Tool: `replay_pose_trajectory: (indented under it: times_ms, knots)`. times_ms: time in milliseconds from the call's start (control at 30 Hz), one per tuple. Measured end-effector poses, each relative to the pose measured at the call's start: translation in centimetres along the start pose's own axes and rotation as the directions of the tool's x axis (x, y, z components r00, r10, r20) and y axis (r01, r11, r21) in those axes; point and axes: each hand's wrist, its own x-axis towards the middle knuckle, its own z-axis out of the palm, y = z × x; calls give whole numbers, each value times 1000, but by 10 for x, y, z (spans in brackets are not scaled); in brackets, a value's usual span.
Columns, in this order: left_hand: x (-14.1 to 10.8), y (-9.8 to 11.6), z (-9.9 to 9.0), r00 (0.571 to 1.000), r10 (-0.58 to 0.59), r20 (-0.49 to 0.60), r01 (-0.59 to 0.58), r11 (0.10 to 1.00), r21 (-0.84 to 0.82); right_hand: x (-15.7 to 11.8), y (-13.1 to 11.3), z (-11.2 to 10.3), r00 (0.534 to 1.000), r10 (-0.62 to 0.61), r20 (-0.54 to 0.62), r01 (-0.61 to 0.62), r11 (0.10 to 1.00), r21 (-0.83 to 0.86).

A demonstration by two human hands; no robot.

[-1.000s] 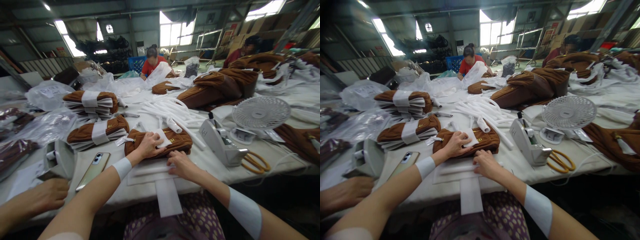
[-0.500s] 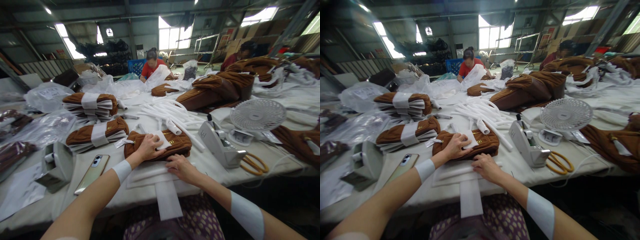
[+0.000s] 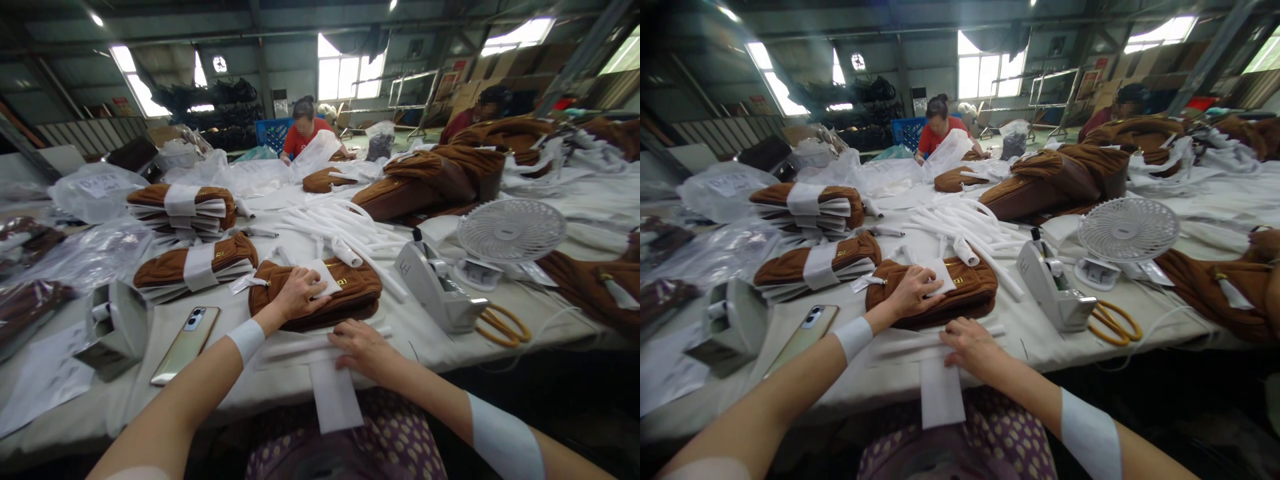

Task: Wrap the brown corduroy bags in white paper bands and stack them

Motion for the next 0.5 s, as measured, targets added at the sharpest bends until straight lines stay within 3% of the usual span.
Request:
replay_pose_trajectory:
  times_ms: [200,500]
  knots:
    - [1,8,-7,998,38,47,-40,999,34,5,-3,12,996,-85,-19,78,964,-254]
    - [-11,35,-21,986,-85,140,76,994,73,2,-6,23,995,-70,-68,44,947,-319]
